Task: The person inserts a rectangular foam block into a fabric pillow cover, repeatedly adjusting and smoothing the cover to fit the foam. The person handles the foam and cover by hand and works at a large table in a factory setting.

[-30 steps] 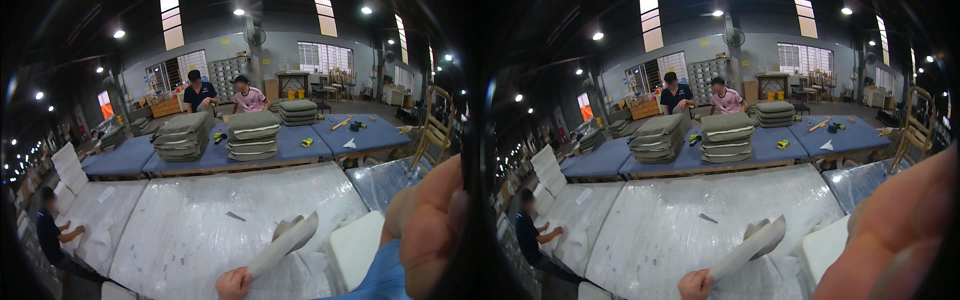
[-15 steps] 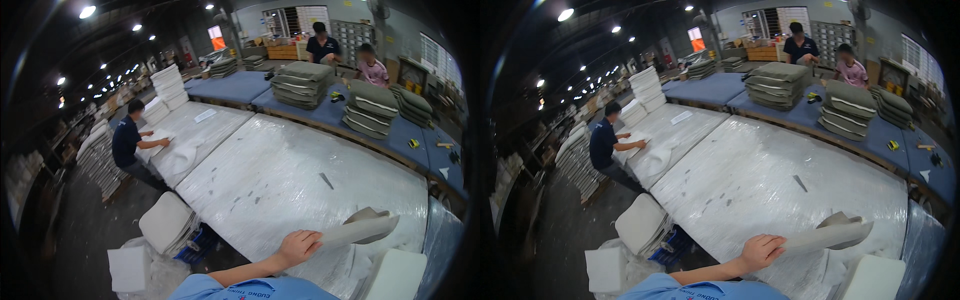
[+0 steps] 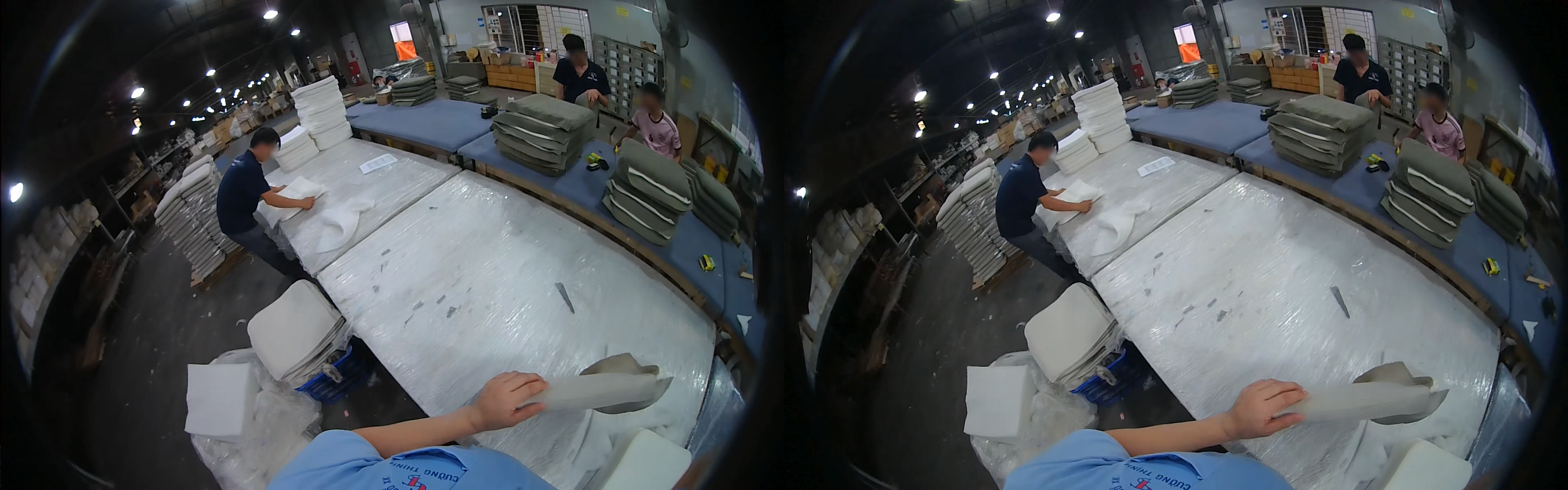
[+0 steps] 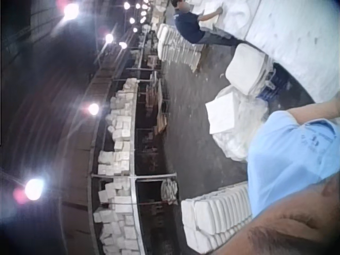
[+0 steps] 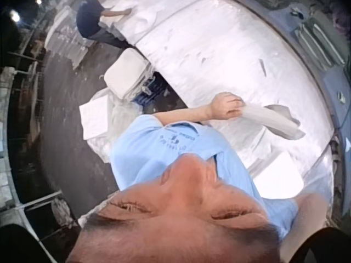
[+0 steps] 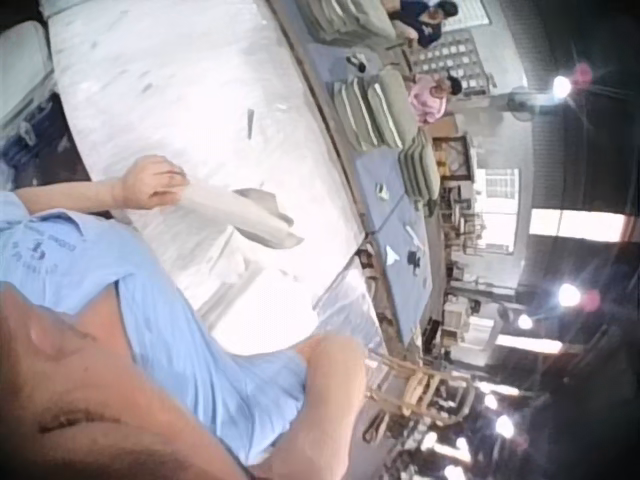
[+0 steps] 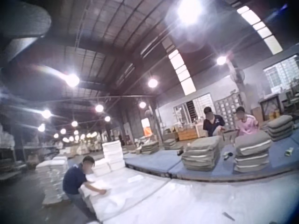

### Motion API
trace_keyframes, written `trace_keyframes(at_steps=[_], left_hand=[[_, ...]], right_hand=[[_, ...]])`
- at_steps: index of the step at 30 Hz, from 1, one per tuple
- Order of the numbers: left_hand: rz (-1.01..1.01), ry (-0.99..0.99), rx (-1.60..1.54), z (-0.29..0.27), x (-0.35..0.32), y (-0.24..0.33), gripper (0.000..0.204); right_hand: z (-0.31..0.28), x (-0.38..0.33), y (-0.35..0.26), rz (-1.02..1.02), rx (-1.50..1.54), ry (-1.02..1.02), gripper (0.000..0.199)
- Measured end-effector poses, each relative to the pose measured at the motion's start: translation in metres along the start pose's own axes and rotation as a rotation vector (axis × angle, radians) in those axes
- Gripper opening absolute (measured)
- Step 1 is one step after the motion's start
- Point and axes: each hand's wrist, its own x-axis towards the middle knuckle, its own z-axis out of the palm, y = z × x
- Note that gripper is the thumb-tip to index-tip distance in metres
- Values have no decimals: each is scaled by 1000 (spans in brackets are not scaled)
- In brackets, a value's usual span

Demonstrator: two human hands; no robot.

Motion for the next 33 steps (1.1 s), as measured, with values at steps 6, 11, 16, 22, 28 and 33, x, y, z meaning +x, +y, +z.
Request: trace_keyframes(at_steps=[6, 11, 16, 22, 28, 33], left_hand=[[-133, 80, -118, 1, -28, -2, 53], [-91, 13, -165, 8, -34, 5, 52], [-194, -39, -230, -4, -25, -9, 45], [-142, -11, -208, -61, -31, -23, 34], [-419, 37, -256, -103, -64, -53, 40], [-495, -21, -435, -114, -69, -62, 72]], right_hand=[[59, 24, -119, -415, 257, -183, 110], [129, 2, -181, -505, 438, -407, 102], [154, 6, -191, -432, 616, -383, 75], [115, 22, -237, -449, 729, -366, 66], [126, 43, -294, -444, 614, -311, 67], [138, 48, -291, -341, 583, -226, 72]])
